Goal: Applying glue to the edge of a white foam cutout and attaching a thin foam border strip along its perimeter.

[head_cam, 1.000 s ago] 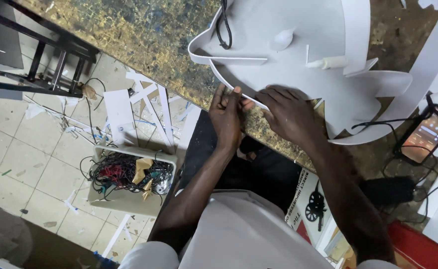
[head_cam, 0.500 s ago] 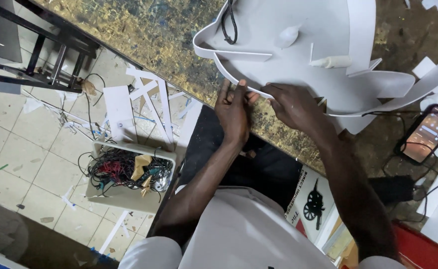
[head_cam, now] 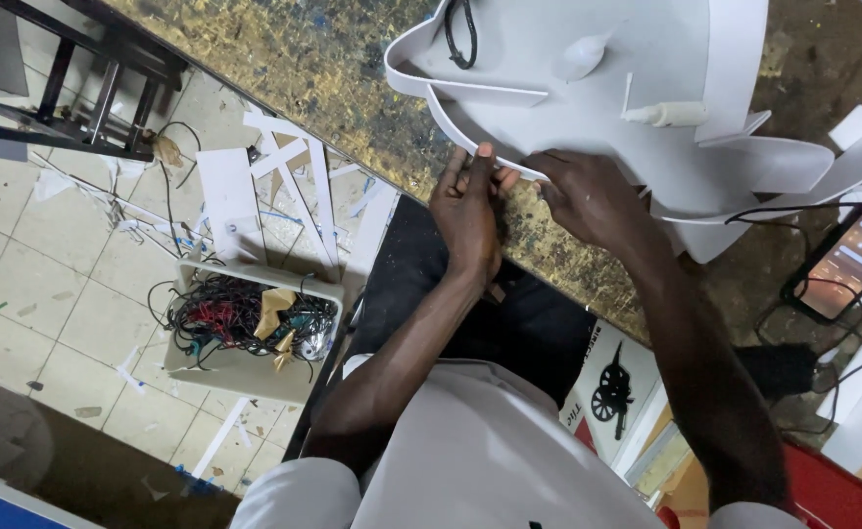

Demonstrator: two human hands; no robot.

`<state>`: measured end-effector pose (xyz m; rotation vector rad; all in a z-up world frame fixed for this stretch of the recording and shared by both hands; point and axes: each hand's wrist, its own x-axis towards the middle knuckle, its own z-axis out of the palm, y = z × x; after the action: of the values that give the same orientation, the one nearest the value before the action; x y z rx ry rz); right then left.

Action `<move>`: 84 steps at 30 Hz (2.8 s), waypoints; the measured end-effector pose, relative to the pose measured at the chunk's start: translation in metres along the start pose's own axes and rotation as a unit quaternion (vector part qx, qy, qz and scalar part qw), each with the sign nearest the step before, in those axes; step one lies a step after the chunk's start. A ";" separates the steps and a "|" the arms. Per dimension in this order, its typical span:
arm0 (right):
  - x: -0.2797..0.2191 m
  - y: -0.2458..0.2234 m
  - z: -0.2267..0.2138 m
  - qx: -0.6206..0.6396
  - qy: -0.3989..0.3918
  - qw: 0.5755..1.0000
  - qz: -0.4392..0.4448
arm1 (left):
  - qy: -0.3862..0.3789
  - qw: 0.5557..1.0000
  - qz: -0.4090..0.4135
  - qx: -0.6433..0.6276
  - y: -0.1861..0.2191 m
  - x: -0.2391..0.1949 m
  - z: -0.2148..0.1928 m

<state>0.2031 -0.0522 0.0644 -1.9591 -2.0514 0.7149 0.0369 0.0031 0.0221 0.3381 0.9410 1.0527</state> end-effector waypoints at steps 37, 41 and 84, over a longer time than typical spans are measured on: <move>0.006 0.009 0.011 -0.014 0.017 0.996 -0.088 | 0.008 1.000 -0.002 0.005 -0.011 -0.015 0.008; 0.004 0.014 0.016 -0.055 0.027 0.994 -0.096 | -0.001 1.000 -0.003 0.021 -0.001 -0.017 0.005; -0.111 0.100 -0.054 -0.036 0.272 0.922 0.275 | 0.037 0.999 -0.023 0.000 -0.008 0.007 0.000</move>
<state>0.3265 -0.1509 0.0814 -2.4476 -1.2281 0.1328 0.0431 0.0053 0.0135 0.2774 1.0108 1.0284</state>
